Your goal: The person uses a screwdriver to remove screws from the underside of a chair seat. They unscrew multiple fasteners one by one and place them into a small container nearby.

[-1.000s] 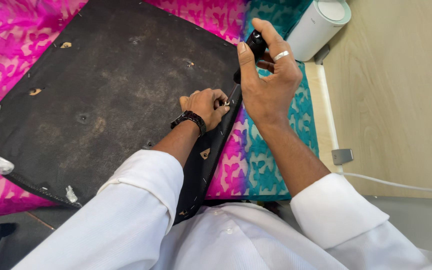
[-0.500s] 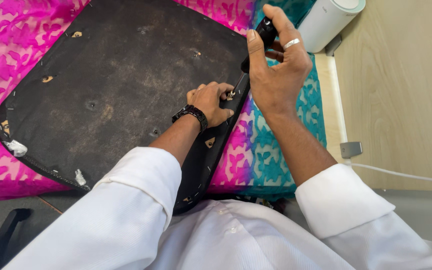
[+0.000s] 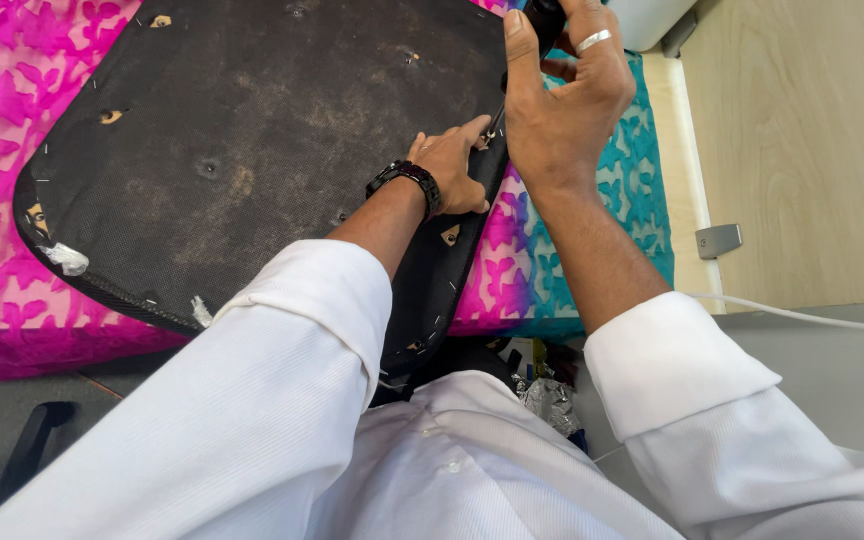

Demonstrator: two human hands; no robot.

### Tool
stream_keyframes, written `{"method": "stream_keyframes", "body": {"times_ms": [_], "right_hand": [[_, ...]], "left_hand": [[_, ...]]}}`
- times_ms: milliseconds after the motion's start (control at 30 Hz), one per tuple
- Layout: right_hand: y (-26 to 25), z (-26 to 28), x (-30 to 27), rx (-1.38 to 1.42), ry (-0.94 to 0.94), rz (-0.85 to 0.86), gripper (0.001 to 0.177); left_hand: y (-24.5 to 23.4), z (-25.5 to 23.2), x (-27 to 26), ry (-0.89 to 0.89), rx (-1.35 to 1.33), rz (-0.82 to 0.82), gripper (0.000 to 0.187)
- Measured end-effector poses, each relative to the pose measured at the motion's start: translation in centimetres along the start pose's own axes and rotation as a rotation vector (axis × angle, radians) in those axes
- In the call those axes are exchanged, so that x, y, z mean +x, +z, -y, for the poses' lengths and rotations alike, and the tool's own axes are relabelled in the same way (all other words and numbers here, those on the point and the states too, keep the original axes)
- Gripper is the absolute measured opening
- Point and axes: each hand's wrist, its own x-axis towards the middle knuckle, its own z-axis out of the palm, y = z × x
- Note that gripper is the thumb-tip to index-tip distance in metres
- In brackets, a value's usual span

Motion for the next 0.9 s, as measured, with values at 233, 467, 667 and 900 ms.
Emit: {"method": "stream_keyframes", "body": {"times_ms": [233,467,667,900], "right_hand": [[-0.1,-0.4,1.0,0.036,0.057,-0.020,0.033],[-0.6,-0.8,2.1,0.031,0.108,-0.028,0.034],[-1.0,-1.4,3.5,0.039,0.096,0.047,0.034],[-1.6,-2.7,4.0,0.150,0.087,0.097,0.034]], "left_hand": [[-0.5,-0.4,-0.4,-0.052,0.029,0.024,0.108],[-1.1,-0.8,0.2,-0.094,0.058,0.037,0.098],[-0.8,-0.9,1.6,-0.120,-0.071,-0.107,0.054],[1.0,-1.2,2.5,-0.146,-0.072,-0.346,0.019]]}}
